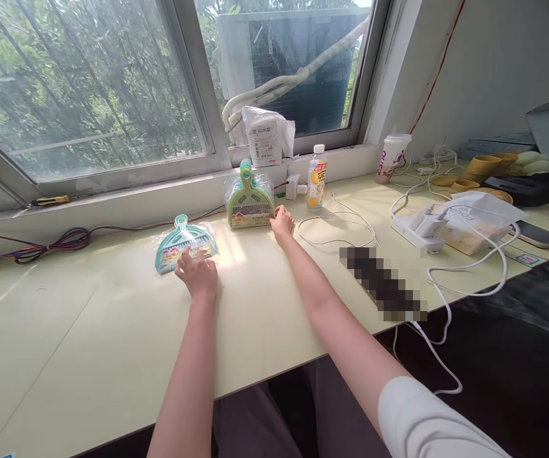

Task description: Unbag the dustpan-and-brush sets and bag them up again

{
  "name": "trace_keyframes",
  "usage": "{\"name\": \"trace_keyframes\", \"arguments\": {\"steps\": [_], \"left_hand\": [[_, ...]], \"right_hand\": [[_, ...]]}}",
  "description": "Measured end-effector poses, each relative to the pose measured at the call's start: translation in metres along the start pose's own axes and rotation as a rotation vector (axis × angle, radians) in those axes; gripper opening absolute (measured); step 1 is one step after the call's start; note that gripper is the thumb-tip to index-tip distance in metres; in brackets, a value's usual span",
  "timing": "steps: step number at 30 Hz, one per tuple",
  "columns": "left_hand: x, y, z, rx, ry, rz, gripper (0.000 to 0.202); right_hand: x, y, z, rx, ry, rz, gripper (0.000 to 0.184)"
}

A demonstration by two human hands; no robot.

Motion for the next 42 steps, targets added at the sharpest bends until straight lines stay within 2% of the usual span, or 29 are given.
{"name": "trace_keyframes", "arguments": {"steps": [3, 10, 15, 21, 26, 34, 38, 42], "left_hand": [[0.0, 0.0, -0.001, -0.005, -0.001, -0.002, 0.035], [0.0, -0.001, -0.001, -0.025, -0.02, -0.02, 0.034], [0.002, -0.001, -0.004, -0.033, -0.031, -0.026, 0.033], [0.002, -0.001, -0.001, -0.043, -0.033, -0.071, 0.031], [0.003, -0.001, 0.001, -0.047, -0.043, -0.096, 0.031], [0.003, 0.0, 0.0, -0.051, -0.056, -0.094, 0.029], [0.003, 0.0, -0.002, -0.065, -0.064, -0.1, 0.029], [0.003, 0.0, -0.002, -0.067, -0.07, -0.099, 0.029]], "right_hand": [[0.002, 0.0, -0.001, -0.004, -0.008, -0.026, 0.028], [0.001, -0.001, -0.007, -0.077, -0.076, -0.017, 0.049], [0.008, 0.004, -0.009, -0.018, -0.054, -0.088, 0.047], [0.013, 0.008, -0.016, 0.036, -0.017, -0.027, 0.046], [0.016, 0.019, -0.018, 0.014, -0.017, 0.031, 0.042], [0.021, 0.036, -0.017, 0.059, -0.017, -0.02, 0.044], [0.011, 0.026, -0.02, 0.062, -0.047, 0.109, 0.053], [0.001, 0.017, -0.029, -0.136, -0.063, 0.228, 0.035]]}}
Point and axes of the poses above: each hand's wrist, its own y-axis towards the middle knuckle, its own x-axis out of the palm, z = x × y, the point moved 4 cm from there along y, towards the middle knuckle, and after that the axes turned 14 degrees about -y, right-handed, at the moved point
